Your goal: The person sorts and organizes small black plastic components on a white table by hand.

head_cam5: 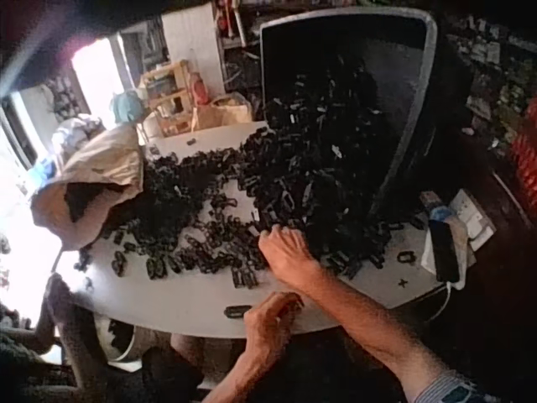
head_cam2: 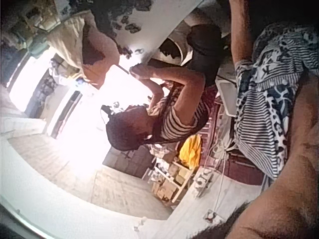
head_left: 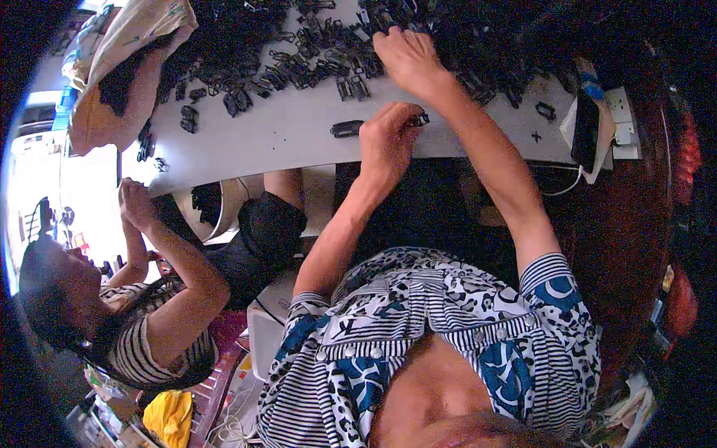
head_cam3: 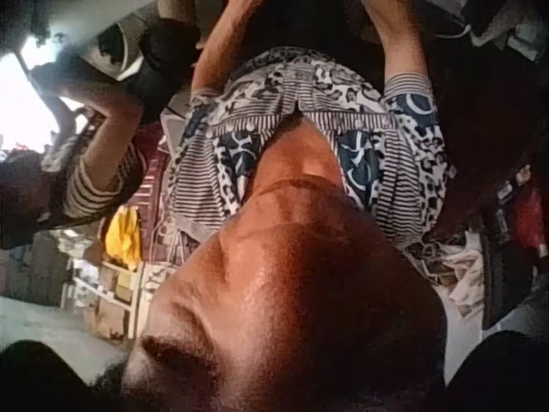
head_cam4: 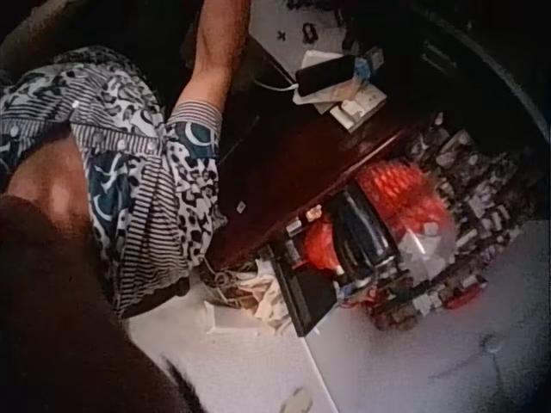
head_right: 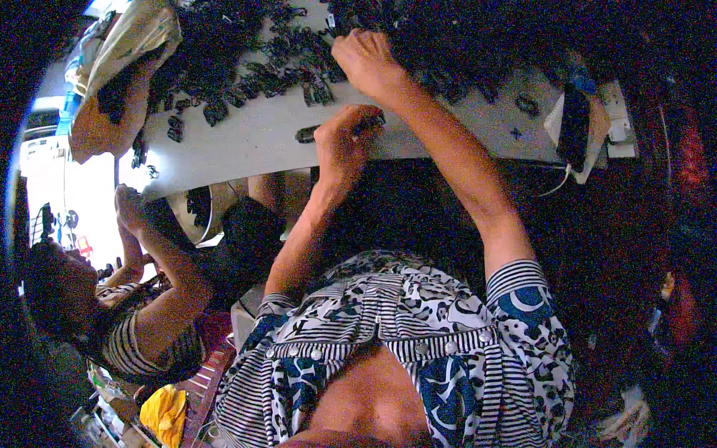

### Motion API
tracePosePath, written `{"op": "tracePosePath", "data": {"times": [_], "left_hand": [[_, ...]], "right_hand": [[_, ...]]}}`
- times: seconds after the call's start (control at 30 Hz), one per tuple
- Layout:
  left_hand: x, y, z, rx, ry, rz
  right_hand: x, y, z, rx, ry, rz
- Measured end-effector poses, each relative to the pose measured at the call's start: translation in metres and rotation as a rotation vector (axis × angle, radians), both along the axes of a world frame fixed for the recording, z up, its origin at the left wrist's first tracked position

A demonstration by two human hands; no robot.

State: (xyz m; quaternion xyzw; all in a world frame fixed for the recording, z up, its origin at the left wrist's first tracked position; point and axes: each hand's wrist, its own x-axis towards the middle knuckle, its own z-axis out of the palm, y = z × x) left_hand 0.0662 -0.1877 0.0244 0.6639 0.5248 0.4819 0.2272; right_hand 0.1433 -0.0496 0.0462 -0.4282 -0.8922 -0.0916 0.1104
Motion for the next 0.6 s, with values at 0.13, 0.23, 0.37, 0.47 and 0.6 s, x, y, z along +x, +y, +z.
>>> {"op": "tracePosePath", "data": {"times": [0.13,0.23,0.37,0.47,0.6], "left_hand": [[0.002,-0.001,-0.002,-0.112,-0.211,0.02],[0.002,-0.001,-0.018,-0.172,-0.398,-0.049],[-0.002,-0.001,-0.02,-0.377,-0.605,-0.083],[-0.002,-0.003,-0.015,-0.229,-0.228,-0.012],[0.0,-0.004,-0.02,0.001,-0.034,-0.001]], "right_hand": [[0.002,-0.007,0.006,0.117,-0.01,0.005],[0.006,-0.005,0.005,-0.002,-0.112,0.002],[0.011,-0.003,-0.003,-0.054,-0.064,0.011],[0.014,-0.005,-0.01,0.042,0.025,0.015],[0.012,-0.012,0.001,0.001,-0.081,0.014]]}}
